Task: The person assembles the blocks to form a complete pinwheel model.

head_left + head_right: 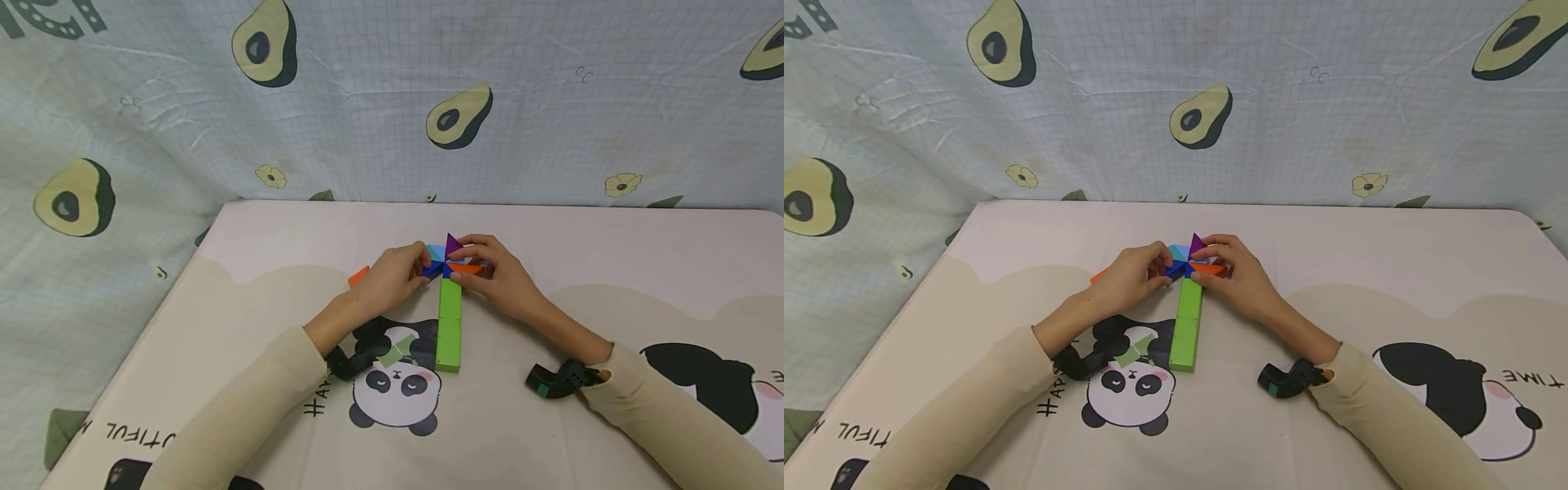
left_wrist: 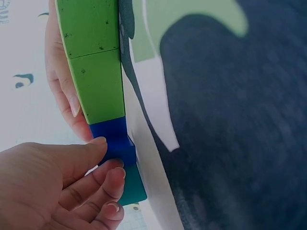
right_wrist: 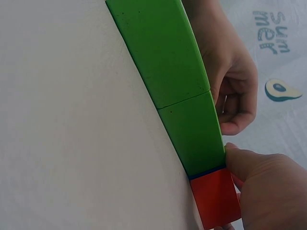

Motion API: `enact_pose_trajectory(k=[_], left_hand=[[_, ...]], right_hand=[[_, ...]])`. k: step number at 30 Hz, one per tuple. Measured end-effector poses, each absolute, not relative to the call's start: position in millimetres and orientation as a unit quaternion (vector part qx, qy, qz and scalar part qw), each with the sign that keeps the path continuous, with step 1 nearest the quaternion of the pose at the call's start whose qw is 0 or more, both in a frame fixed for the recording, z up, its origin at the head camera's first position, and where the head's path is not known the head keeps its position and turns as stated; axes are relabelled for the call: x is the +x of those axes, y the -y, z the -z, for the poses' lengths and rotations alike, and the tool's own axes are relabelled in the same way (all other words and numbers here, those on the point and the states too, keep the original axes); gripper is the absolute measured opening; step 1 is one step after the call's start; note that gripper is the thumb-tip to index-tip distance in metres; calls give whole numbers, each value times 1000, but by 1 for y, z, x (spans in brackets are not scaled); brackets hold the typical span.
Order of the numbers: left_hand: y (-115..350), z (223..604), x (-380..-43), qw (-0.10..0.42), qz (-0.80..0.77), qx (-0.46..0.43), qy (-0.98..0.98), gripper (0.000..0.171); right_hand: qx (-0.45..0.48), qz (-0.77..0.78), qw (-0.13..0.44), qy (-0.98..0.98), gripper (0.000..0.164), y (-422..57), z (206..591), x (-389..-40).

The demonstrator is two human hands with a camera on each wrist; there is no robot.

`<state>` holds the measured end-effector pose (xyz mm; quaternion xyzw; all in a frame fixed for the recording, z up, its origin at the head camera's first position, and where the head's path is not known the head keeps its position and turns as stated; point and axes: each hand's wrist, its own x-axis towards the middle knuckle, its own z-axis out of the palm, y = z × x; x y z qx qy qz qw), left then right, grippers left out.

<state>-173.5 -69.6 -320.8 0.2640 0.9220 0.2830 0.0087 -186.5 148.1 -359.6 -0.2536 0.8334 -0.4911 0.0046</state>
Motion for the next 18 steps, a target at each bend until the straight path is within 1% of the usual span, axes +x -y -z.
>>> enact_pose_trajectory(k=[18], left_hand=[[70, 320, -173, 5, -275, 269, -923, 19]], right_hand=[[-257, 493, 2, -831, 30, -149, 360, -187]])
